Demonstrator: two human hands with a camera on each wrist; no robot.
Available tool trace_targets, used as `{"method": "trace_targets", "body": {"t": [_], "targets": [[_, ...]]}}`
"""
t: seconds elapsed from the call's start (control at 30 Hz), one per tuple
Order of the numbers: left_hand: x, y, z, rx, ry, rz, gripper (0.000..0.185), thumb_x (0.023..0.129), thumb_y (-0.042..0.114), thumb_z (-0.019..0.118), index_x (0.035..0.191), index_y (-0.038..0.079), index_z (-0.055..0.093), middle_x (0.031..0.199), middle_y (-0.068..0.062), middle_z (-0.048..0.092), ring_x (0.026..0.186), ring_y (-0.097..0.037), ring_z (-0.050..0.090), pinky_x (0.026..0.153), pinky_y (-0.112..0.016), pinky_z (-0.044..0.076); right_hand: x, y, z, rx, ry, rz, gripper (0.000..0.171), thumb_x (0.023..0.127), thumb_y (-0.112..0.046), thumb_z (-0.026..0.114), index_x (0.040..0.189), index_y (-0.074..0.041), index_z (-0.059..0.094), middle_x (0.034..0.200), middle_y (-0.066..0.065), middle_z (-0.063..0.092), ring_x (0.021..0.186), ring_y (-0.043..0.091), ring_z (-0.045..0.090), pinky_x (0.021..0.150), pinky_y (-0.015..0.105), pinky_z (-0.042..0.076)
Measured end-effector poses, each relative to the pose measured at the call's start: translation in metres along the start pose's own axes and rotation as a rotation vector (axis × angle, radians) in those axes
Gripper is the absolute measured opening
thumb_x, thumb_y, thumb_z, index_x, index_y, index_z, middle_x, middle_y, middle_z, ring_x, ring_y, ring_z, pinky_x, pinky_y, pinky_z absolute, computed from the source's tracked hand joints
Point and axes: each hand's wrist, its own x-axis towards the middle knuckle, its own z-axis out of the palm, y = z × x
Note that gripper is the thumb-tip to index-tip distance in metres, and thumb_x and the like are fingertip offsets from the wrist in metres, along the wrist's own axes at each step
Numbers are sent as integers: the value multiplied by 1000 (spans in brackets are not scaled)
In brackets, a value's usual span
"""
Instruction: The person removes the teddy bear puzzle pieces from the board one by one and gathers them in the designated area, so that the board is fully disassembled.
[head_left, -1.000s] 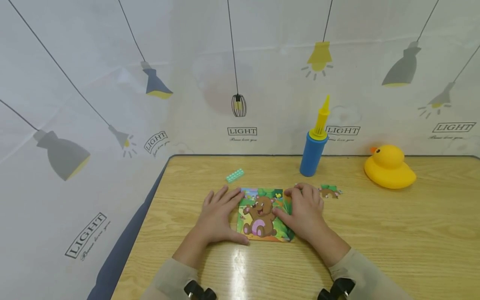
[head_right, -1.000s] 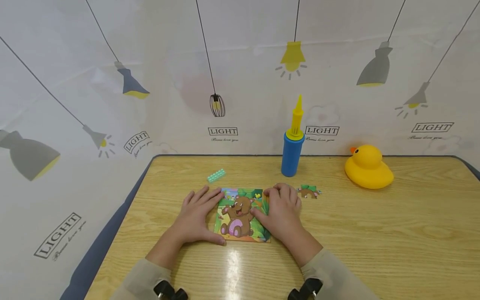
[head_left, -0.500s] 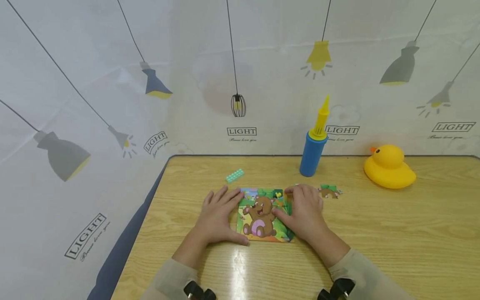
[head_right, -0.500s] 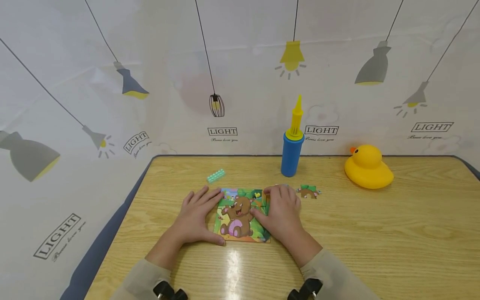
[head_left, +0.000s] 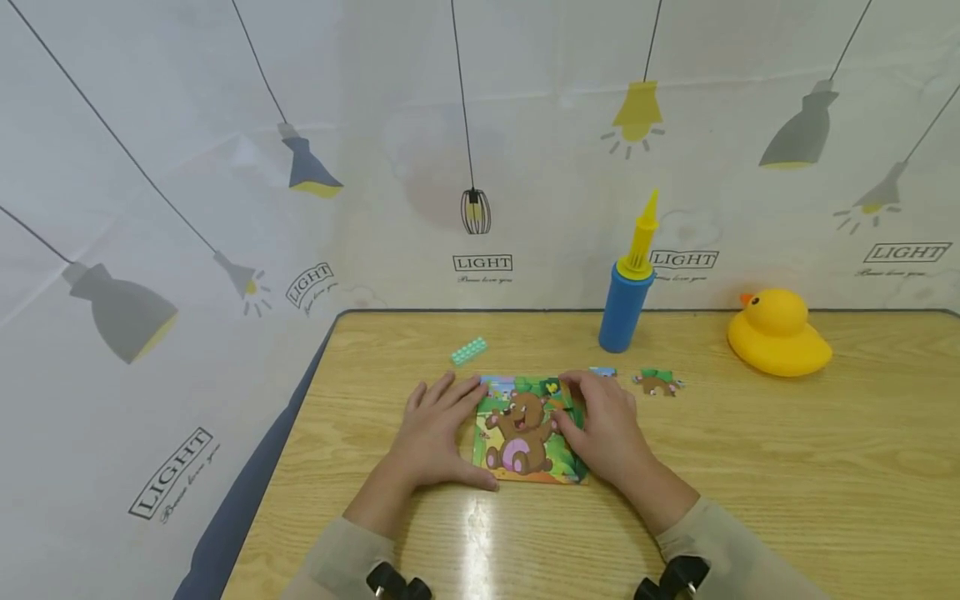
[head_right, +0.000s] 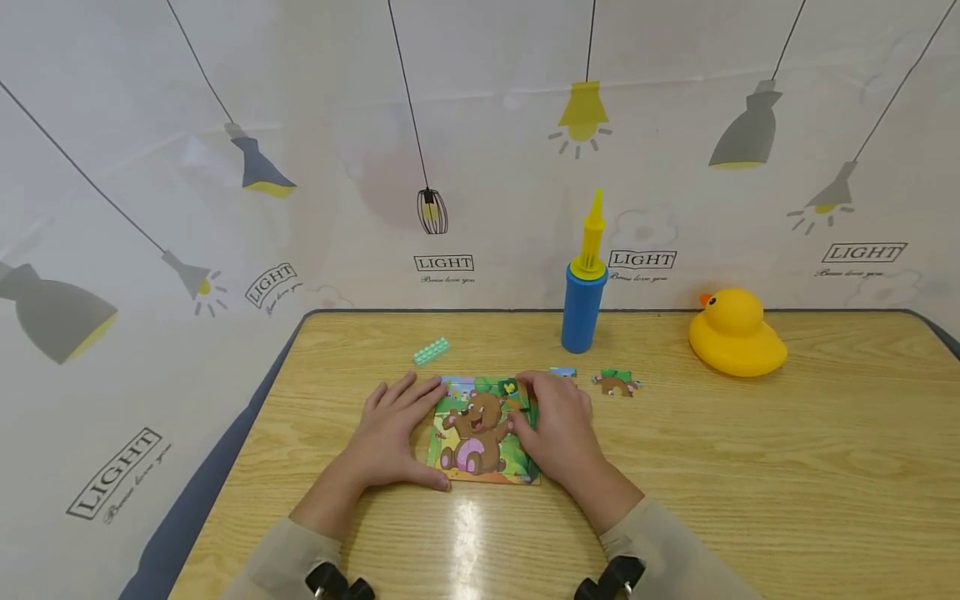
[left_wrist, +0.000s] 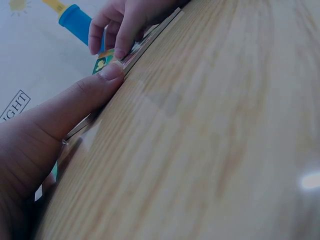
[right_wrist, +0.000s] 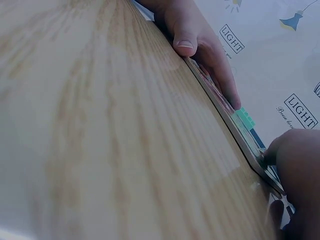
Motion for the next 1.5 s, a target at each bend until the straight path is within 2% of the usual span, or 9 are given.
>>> {"method": "trace_targets", "body": {"t": [0.2, 0.4, 0.7, 0.97, 1.1, 1.23, 1.5], "targets": [[0, 0, 0, 0, 8, 3, 140, 56, 90, 82, 169, 22, 35, 175, 4, 28, 163, -34, 14, 126, -67, 4, 0, 1, 0, -21, 13, -41, 51, 89, -21, 87, 136, -9, 70, 132, 9, 71, 125, 37, 57, 93, 59, 39], [0, -1, 2, -1, -14, -6, 141, 56, 91, 81, 171, 25, 31, 176, 5, 25, 163, -32, 11, 127, -65, 1, -1, 2, 0, -17, 6, -17, 59, 84, -23, 91, 137, -7, 69, 132, 10, 71, 124, 37, 55, 92, 58, 38], [1, -2, 0, -9, -23, -12, 142, 56, 91, 81, 171, 24, 30, 176, 6, 24, 164, -31, 9, 127, -64, 0, 0, 0, -1, 14, 28, -4, 59, 85, -25, 93, 137, -7, 70, 130, 10, 72, 122, 34, 56, 94, 58, 38], [0, -1, 0, -2, -28, -18, 142, 56, 91, 81, 171, 25, 30, 177, 8, 23, 164, -30, 8, 127, -63, -1, -3, 1, -5, 57, 141, -93, 60, 81, -20, 95, 134, -5, 73, 131, 14, 74, 122, 40, 54, 102, 65, 37], [1, 0, 2, 2, -32, -15, 142, 56, 93, 80, 171, 25, 31, 177, 6, 23, 164, -31, 9, 127, -64, 0, -6, 5, -7, 43, 178, -136, 60, 80, -18, 96, 133, -2, 73, 128, 17, 75, 120, 42, 57, 102, 61, 40], [2, 1, 2, 5, -37, -15, 142, 56, 93, 80, 171, 26, 29, 177, 7, 23, 164, -31, 9, 127, -63, 0, -8, 9, -13, 34, 219, -147, 61, 78, -13, 97, 133, 1, 73, 126, 18, 75, 117, 42, 57, 98, 60, 40], [1, 0, 0, 17, -25, -25, 143, 54, 93, 80, 171, 26, 31, 176, 7, 23, 163, -31, 10, 127, -63, 1, -13, 19, -24, -5, 295, -172, 62, 76, -8, 96, 131, 6, 72, 121, 21, 76, 112, 46, 59, 99, 59, 40]]}}
